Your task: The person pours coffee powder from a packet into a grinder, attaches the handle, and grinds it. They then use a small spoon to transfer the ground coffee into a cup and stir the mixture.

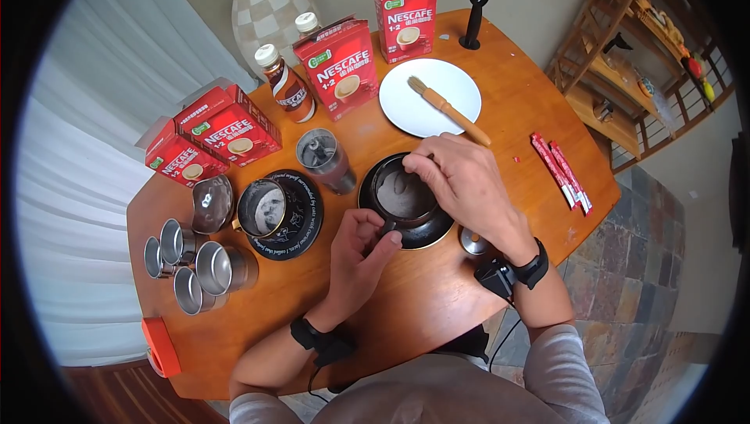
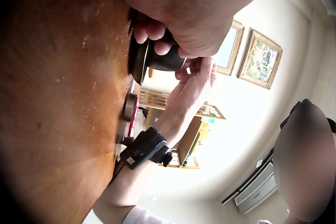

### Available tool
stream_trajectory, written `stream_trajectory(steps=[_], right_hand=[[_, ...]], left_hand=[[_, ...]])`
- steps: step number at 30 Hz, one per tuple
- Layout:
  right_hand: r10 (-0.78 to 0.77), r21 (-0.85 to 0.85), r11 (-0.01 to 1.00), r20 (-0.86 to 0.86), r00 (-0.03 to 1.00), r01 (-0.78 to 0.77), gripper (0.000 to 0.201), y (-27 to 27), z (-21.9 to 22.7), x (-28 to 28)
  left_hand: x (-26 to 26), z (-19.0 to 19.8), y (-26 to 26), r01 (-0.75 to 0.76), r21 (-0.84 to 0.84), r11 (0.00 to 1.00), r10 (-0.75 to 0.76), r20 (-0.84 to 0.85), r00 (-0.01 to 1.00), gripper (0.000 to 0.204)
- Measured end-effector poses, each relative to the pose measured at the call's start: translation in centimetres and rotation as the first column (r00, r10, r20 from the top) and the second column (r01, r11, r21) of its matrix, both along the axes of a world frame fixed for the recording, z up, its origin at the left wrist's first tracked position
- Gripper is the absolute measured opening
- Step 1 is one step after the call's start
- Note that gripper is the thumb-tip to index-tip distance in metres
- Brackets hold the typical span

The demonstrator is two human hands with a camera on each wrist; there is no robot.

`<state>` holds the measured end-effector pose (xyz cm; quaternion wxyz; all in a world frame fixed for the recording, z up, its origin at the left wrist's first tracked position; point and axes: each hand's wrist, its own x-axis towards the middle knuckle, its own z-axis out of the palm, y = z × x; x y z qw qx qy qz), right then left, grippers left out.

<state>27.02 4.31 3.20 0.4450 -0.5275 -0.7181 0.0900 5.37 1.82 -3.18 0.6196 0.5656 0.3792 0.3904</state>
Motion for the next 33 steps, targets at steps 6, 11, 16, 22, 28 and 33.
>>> stream_trajectory(steps=[6,11,16,22,28,33], right_hand=[[-0.034,0.027,0.999,0.033,0.999,0.033,0.021,0.16,-0.01,0.12],[0.089,-0.028,0.996,-0.002,0.996,-0.089,0.021,0.12,-0.13,0.07],[0.133,-0.033,0.99,-0.02,0.991,-0.133,0.02,-0.1,-0.11,0.08],[0.03,0.007,0.999,0.042,0.999,-0.031,0.021,-0.01,0.18,0.11],[0.004,0.017,1.0,0.034,0.999,-0.005,0.02,0.05,-0.02,-0.14],[0.008,0.015,1.0,0.03,1.0,-0.008,0.021,0.12,-0.1,-0.13]], left_hand=[[0.1,0.21,-0.04,-0.001,-0.01,1.0,0.001,0.013,1.0,0.024],[0.11,0.29,-0.06,0.0,-0.02,1.0,0.001,0.03,1.0,0.024],[0.15,0.42,-0.07,0.003,-0.014,1.0,-0.002,0.027,1.0,0.023],[0.18,0.11,-0.02,-0.001,0.008,1.0,0.0,0.037,0.999,0.023],[0.22,0.38,-0.05,-0.002,-0.013,1.0,0.003,0.032,0.999,0.022],[0.39,0.6,-0.11,-0.013,-0.027,1.0,0.014,0.047,0.999,0.022]])
